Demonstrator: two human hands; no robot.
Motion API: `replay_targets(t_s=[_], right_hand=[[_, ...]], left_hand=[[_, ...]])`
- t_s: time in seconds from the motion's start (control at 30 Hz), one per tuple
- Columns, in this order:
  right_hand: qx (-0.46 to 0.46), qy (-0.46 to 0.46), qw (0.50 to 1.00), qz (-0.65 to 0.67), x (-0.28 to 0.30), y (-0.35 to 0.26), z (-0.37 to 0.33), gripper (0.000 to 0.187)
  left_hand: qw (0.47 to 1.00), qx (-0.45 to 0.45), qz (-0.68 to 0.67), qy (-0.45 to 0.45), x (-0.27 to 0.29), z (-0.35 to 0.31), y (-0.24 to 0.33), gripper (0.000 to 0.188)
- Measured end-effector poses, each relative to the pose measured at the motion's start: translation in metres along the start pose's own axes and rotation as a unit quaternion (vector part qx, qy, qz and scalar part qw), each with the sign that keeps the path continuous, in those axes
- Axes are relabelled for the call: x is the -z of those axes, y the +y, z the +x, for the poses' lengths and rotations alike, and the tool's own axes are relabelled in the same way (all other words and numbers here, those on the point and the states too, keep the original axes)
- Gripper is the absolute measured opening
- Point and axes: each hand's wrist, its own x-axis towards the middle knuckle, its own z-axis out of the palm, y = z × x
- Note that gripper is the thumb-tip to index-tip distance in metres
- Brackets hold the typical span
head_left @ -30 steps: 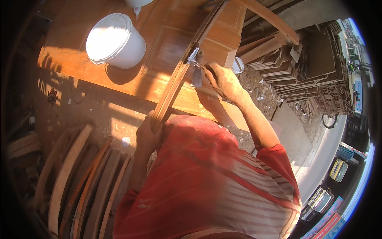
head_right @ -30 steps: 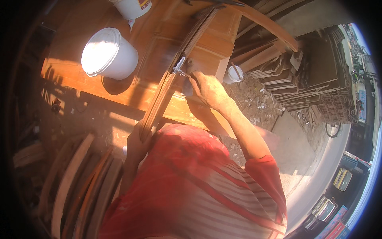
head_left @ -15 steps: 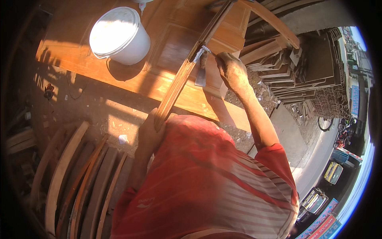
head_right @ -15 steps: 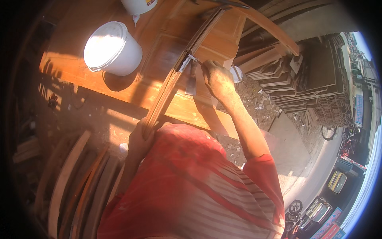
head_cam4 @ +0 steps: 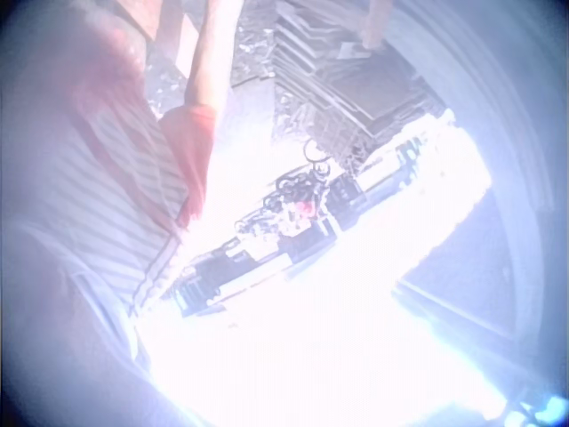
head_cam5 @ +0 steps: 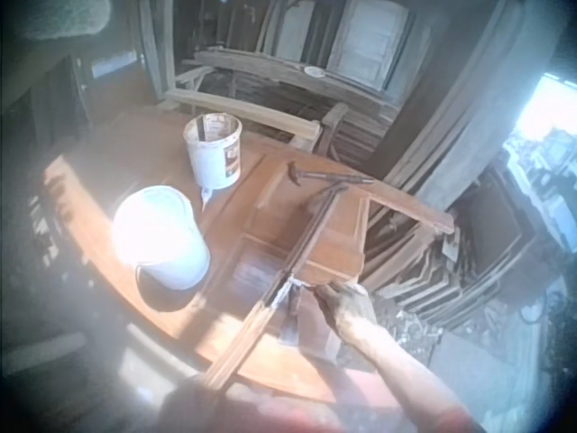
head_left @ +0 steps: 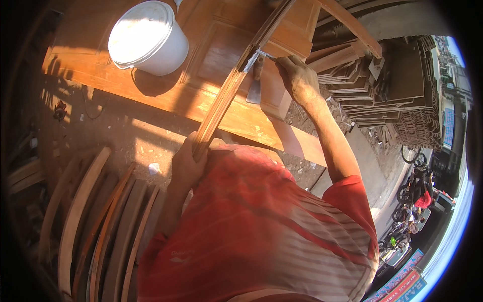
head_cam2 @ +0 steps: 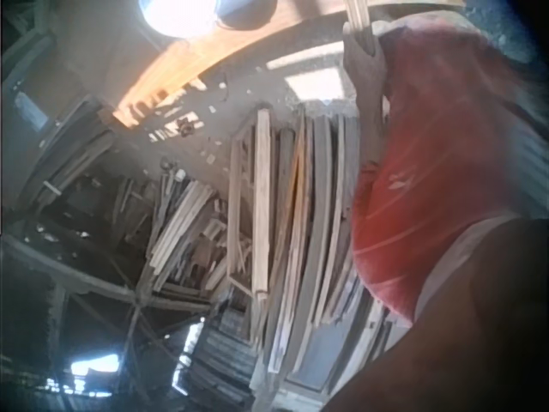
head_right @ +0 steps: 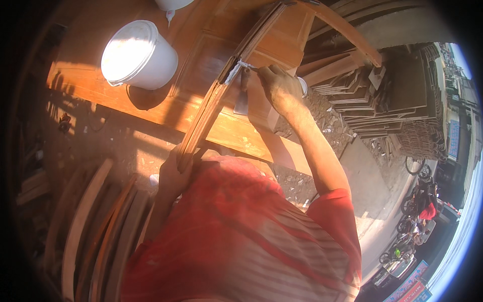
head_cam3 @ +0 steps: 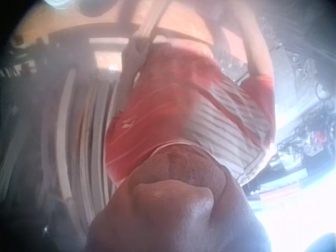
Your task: The person applies a white substance from a bucket onto the edges and joints of a wooden door frame using a small scraper and a thin stick, filling in gaps.
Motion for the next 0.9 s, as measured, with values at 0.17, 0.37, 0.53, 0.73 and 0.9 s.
replay_targets(t_s=[0.17,0.37,0.53,0.73,0.9], right_hand=[[-0.017,-0.031,0.999,0.034,0.004,0.003,-0.003,0.014],[0.027,-0.138,0.982,0.126,0.008,-0.01,-0.008,0.02],[-0.095,-0.097,0.971,0.199,0.009,0.006,0.001,0.024],[-0.037,-0.172,0.964,0.199,0.005,-0.014,-0.013,0.022],[-0.083,-0.058,0.982,0.158,0.012,-0.003,0.003,0.021]], left_hand=[[1.0,0.025,-0.007,0.018,-0.007,-0.001,0.005,0.055],[0.998,0.021,0.023,0.051,-0.004,-0.004,0.007,0.045],[0.998,0.04,0.006,0.051,-0.003,-0.003,0.019,0.045],[0.998,0.027,-0.002,0.056,-0.004,-0.004,0.007,0.041],[0.998,0.065,0.01,0.004,0.002,0.002,0.006,0.051]])
